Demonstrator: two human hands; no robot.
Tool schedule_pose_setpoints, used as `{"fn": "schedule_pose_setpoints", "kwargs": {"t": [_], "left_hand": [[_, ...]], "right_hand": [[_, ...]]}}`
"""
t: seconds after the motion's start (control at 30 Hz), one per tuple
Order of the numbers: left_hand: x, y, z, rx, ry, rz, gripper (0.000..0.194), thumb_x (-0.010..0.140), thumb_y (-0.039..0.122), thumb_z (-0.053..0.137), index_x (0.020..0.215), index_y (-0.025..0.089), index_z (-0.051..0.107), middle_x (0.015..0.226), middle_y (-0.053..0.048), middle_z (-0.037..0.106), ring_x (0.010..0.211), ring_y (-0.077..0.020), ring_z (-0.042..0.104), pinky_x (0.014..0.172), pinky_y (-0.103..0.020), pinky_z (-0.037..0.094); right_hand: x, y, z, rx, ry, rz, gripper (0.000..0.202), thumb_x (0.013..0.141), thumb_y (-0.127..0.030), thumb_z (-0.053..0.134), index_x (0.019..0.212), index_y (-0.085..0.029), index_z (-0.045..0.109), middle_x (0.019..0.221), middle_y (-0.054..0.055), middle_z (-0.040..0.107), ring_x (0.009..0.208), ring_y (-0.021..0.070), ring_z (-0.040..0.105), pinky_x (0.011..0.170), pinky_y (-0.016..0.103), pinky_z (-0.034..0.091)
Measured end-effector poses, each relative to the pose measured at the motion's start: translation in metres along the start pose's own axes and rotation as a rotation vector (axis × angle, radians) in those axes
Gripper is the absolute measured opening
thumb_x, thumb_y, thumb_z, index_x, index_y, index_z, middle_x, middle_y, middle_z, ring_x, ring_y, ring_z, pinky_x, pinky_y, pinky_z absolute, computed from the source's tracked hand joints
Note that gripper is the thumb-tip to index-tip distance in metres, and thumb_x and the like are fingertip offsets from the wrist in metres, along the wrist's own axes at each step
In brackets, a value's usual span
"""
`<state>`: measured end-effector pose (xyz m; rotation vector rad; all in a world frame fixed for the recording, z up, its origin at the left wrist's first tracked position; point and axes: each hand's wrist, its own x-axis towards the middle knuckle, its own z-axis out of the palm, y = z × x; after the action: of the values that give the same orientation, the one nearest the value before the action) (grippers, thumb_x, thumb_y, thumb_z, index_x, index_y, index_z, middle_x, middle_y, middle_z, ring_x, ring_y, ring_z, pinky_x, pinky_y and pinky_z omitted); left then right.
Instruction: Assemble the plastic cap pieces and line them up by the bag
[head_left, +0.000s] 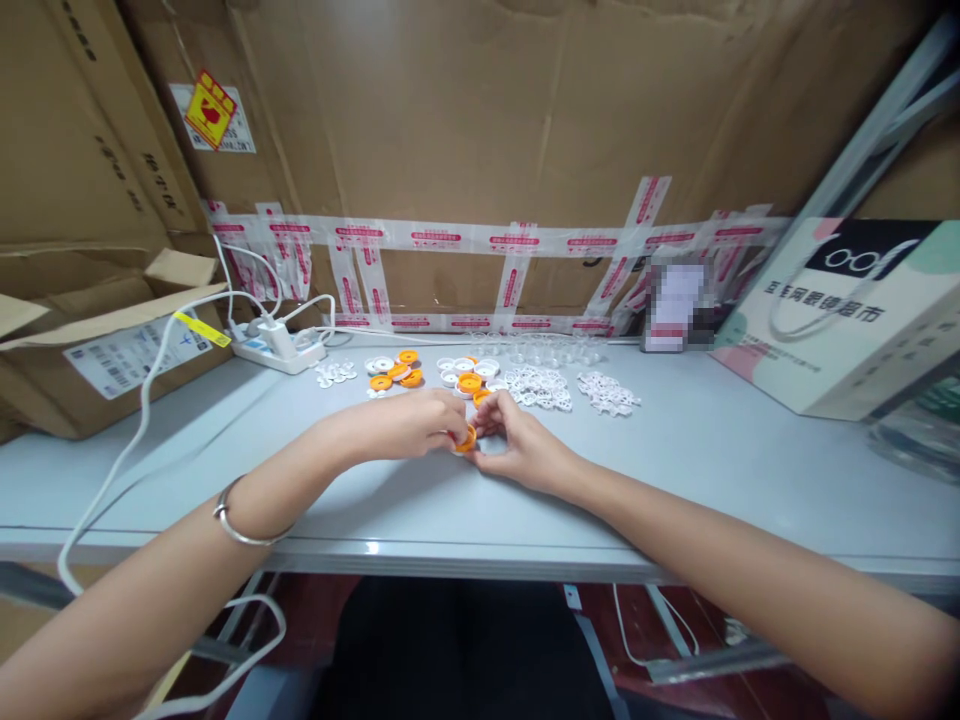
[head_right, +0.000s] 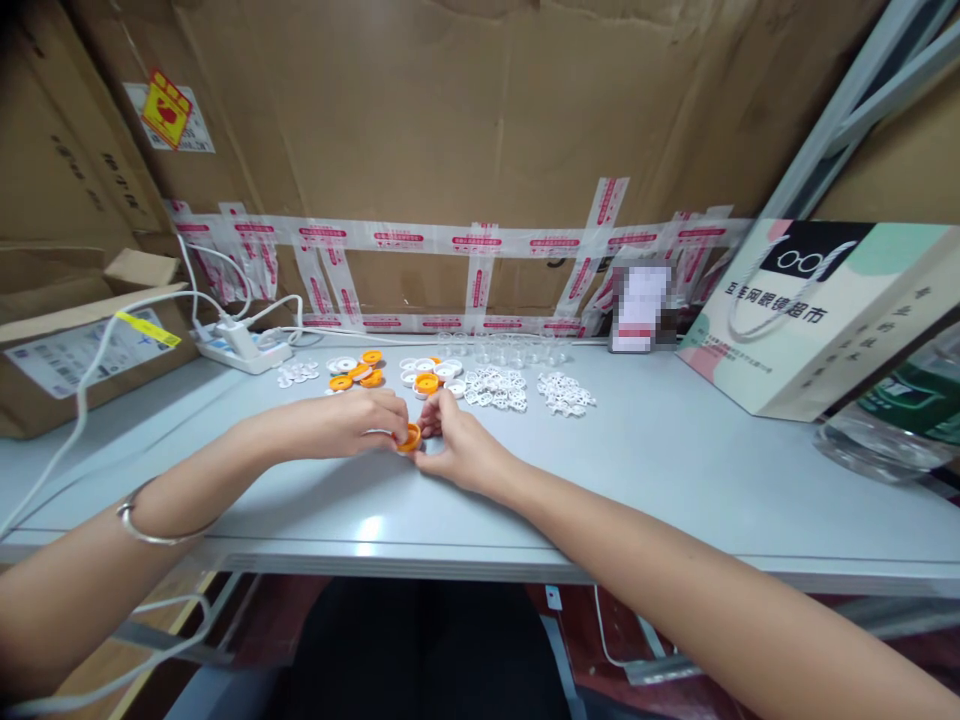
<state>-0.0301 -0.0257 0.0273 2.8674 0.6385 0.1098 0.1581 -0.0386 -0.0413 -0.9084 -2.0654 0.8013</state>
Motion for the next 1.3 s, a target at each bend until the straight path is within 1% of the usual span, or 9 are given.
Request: {"fn": "schedule_pose_setpoints", "kwargs": {"t": [0.1, 0.23, 0.33, 0.67, 0.9, 1.03, 1.17, 1.23, 1.3], "left_hand": [[-0.005, 0.000, -0.001, -0.088, 0.046, -0.044, 0.013, 0.079, 0.019, 0.059, 0.090, 0.019, 0.065, 0.093, -0.003, 0.063, 0.090, -0.0165, 0.056, 0.080, -0.026, 0.041], [-0.004, 0.000, 0.006, -0.107, 0.153, -0.158, 0.017, 0.079, 0.031, 0.060, 0.091, 0.018, 0.063, 0.093, -0.003, 0.063, 0.086, -0.0171, 0.057, 0.077, -0.027, 0.041], [0.000, -0.002, 0.012, -0.124, 0.151, -0.199, 0.014, 0.079, 0.028, 0.060, 0.087, 0.018, 0.064, 0.087, -0.002, 0.064, 0.082, -0.0166, 0.057, 0.073, -0.026, 0.041], [0.001, -0.008, 0.017, -0.246, 0.148, -0.139, 0.017, 0.077, 0.015, 0.058, 0.092, 0.020, 0.064, 0.093, -0.002, 0.062, 0.086, -0.0153, 0.057, 0.076, -0.025, 0.042], [0.000, -0.006, 0.015, -0.211, 0.150, -0.125, 0.016, 0.078, 0.025, 0.059, 0.092, 0.019, 0.063, 0.088, -0.002, 0.063, 0.081, -0.0150, 0.056, 0.073, -0.025, 0.041], [-0.001, -0.004, 0.013, -0.180, 0.171, -0.108, 0.019, 0.075, 0.022, 0.059, 0.093, 0.018, 0.062, 0.085, -0.001, 0.062, 0.078, -0.0139, 0.055, 0.072, -0.025, 0.041], [-0.004, -0.006, 0.016, -0.194, 0.217, -0.140, 0.031, 0.073, 0.024, 0.060, 0.103, 0.018, 0.059, 0.093, -0.003, 0.063, 0.085, -0.0156, 0.056, 0.077, -0.027, 0.042], [-0.007, -0.007, 0.017, -0.246, 0.240, -0.169, 0.039, 0.074, 0.030, 0.061, 0.112, 0.021, 0.055, 0.106, -0.005, 0.062, 0.093, -0.0167, 0.056, 0.079, -0.028, 0.043], [-0.009, -0.008, 0.015, -0.281, 0.284, -0.210, 0.043, 0.074, 0.038, 0.061, 0.114, 0.023, 0.054, 0.114, -0.004, 0.059, 0.098, -0.0176, 0.054, 0.078, -0.028, 0.044]], "right_hand": [[0.000, 0.000, 0.000, 0.018, -0.005, -0.009, 0.039, 0.067, -0.017, 0.064, 0.089, -0.022, 0.033, 0.089, 0.002, 0.054, 0.081, 0.0136, 0.059, 0.077, 0.033, 0.050], [0.000, 0.000, 0.001, -0.004, 0.004, 0.010, 0.037, 0.068, -0.020, 0.064, 0.088, -0.022, 0.033, 0.089, 0.002, 0.053, 0.080, 0.0142, 0.058, 0.075, 0.033, 0.050], [0.000, 0.000, 0.001, -0.006, 0.015, 0.012, 0.038, 0.067, -0.019, 0.064, 0.089, -0.022, 0.033, 0.089, 0.002, 0.054, 0.080, 0.0141, 0.058, 0.074, 0.032, 0.050], [-0.001, -0.002, 0.001, -0.015, 0.029, 0.008, 0.038, 0.065, -0.018, 0.065, 0.087, -0.022, 0.033, 0.086, 0.001, 0.053, 0.078, 0.0149, 0.059, 0.073, 0.032, 0.050], [0.000, -0.001, -0.001, -0.012, -0.002, -0.017, 0.036, 0.066, -0.016, 0.063, 0.088, -0.022, 0.035, 0.088, 0.002, 0.053, 0.081, 0.0145, 0.058, 0.077, 0.033, 0.049], [0.000, -0.007, -0.003, 0.002, -0.042, -0.010, 0.035, 0.066, -0.015, 0.063, 0.089, -0.021, 0.038, 0.092, 0.003, 0.054, 0.084, 0.0145, 0.058, 0.080, 0.034, 0.049], [0.003, -0.016, -0.027, -0.017, -0.071, 0.053, 0.037, 0.066, -0.027, 0.068, 0.095, -0.021, 0.046, 0.104, 0.006, 0.056, 0.095, 0.0173, 0.058, 0.086, 0.036, 0.048], [0.004, -0.016, -0.056, -0.099, -0.036, 0.104, 0.034, 0.068, -0.035, 0.067, 0.096, -0.021, 0.052, 0.103, 0.006, 0.060, 0.095, 0.0186, 0.059, 0.086, 0.037, 0.048], [0.003, -0.011, -0.093, -0.206, 0.067, 0.234, 0.028, 0.071, -0.040, 0.062, 0.090, -0.019, 0.057, 0.091, 0.006, 0.065, 0.083, 0.0189, 0.062, 0.075, 0.035, 0.051]]}}
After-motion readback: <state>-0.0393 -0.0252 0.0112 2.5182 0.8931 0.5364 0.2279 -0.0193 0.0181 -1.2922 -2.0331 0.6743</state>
